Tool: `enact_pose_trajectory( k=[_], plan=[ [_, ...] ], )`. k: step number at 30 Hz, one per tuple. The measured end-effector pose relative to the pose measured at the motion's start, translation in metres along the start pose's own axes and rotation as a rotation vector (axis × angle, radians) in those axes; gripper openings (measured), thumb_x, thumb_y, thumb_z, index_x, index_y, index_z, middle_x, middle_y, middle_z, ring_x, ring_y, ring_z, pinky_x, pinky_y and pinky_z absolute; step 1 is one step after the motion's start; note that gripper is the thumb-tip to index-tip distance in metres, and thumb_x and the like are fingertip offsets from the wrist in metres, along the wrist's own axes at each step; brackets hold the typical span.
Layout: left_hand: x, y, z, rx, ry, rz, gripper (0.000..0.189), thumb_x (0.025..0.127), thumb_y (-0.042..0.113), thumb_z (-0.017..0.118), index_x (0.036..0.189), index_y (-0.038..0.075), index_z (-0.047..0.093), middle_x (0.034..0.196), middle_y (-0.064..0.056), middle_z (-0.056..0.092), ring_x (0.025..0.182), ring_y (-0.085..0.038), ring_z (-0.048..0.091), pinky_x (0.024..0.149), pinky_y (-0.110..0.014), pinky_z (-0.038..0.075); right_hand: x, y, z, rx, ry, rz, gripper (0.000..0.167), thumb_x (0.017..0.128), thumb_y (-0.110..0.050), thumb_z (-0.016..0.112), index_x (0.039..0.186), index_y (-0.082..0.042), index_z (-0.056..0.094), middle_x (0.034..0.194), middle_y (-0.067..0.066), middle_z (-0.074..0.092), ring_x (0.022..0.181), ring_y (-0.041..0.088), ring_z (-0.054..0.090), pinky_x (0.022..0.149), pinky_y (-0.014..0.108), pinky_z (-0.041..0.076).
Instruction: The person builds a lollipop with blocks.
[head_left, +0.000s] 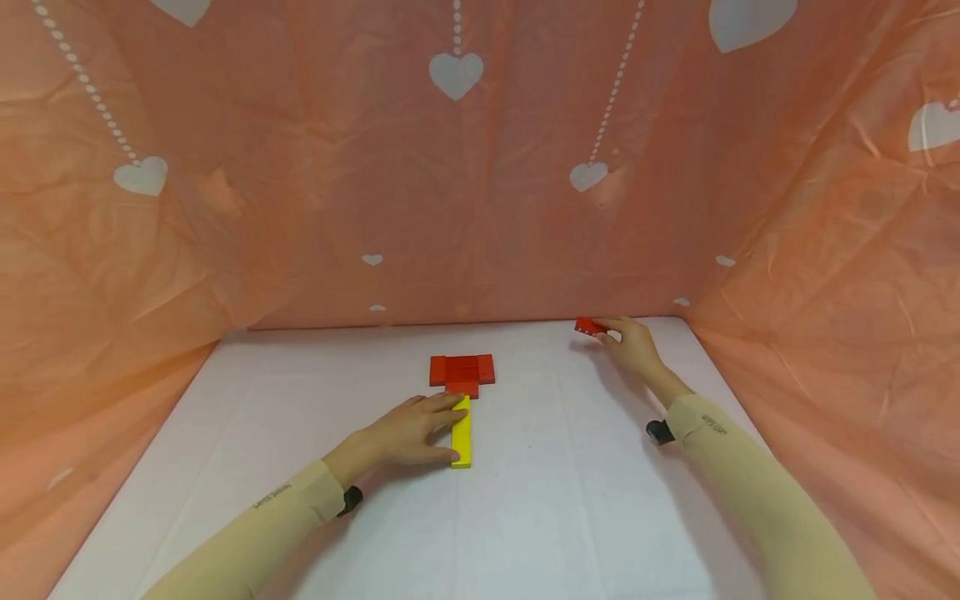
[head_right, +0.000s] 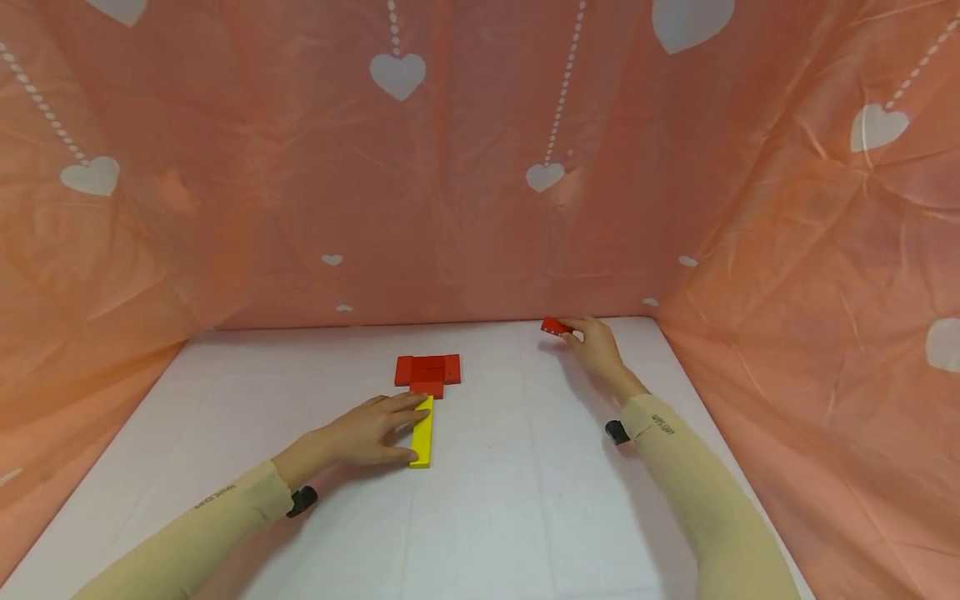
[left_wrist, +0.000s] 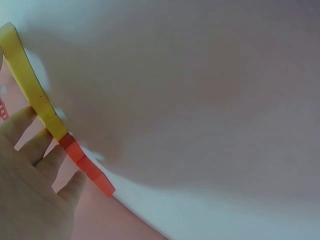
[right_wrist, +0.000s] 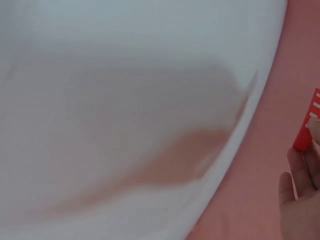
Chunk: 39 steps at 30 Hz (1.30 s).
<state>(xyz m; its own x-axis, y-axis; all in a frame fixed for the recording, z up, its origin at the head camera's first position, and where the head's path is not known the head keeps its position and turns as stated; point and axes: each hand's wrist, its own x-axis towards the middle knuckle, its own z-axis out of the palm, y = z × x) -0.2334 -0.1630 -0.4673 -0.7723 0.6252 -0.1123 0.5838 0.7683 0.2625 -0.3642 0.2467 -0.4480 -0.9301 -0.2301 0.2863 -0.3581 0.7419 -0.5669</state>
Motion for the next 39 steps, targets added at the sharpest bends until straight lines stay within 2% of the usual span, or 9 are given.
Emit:
enact_pose_trajectory(
  k=[6,14,24,33,39],
  plan=[
    [0.000,0.000,0.000,0.001,0.002,-0.001,0.073,0.093,0.054,0.071,0.153,0.018,0.054,0.167,-0.004,0.038,0.153,-0.029,0.034,0.122,-0.055,0.033,0.009,-0.028,0.019,0.013,-0.018,-0.083,0.037,0.098,-0.003,0.069,0.134,0.003,0.067,0.134,0.027,0.065,0.125,0.046,0.059,0.105,0.060,0.048],
    [0.000,-0.001,-0.002,0.000,0.004,0.001,0.072,0.093,0.053,0.071,0.153,0.016,0.054,0.166,-0.005,0.038,0.154,-0.030,0.033,0.122,-0.056,0.032,0.021,-0.069,0.047,0.051,-0.115,-0.086,0.039,0.099,-0.004,0.068,0.138,-0.001,0.066,0.138,0.022,0.064,0.128,0.041,0.057,0.108,0.054,0.049],
    [0.002,-0.002,-0.001,0.013,0.000,-0.002,0.074,0.093,0.057,0.070,0.154,0.019,0.054,0.167,-0.003,0.037,0.154,-0.028,0.033,0.122,-0.055,0.033,0.038,-0.099,0.083,0.030,-0.143,-0.187,0.036,0.100,-0.009,0.069,0.135,-0.002,0.069,0.134,0.021,0.066,0.127,0.040,0.059,0.111,0.053,0.047],
    [0.003,-0.002,-0.001,0.010,-0.006,-0.001,0.073,0.092,0.057,0.071,0.153,0.019,0.054,0.166,-0.003,0.038,0.153,-0.029,0.035,0.121,-0.055,0.034,0.046,-0.118,0.109,0.045,-0.236,-0.160,0.037,0.103,-0.012,0.065,0.140,-0.006,0.066,0.142,0.018,0.061,0.134,0.037,0.054,0.117,0.050,0.042],
    [0.003,-0.003,-0.001,0.016,-0.009,0.001,0.073,0.093,0.056,0.070,0.153,0.018,0.054,0.167,-0.004,0.038,0.153,-0.029,0.034,0.121,-0.055,0.034,0.049,-0.127,0.123,0.080,-0.283,-0.147,0.034,0.104,-0.011,0.063,0.138,-0.007,0.068,0.141,0.016,0.062,0.134,0.033,0.055,0.117,0.047,0.042]
  ],
)
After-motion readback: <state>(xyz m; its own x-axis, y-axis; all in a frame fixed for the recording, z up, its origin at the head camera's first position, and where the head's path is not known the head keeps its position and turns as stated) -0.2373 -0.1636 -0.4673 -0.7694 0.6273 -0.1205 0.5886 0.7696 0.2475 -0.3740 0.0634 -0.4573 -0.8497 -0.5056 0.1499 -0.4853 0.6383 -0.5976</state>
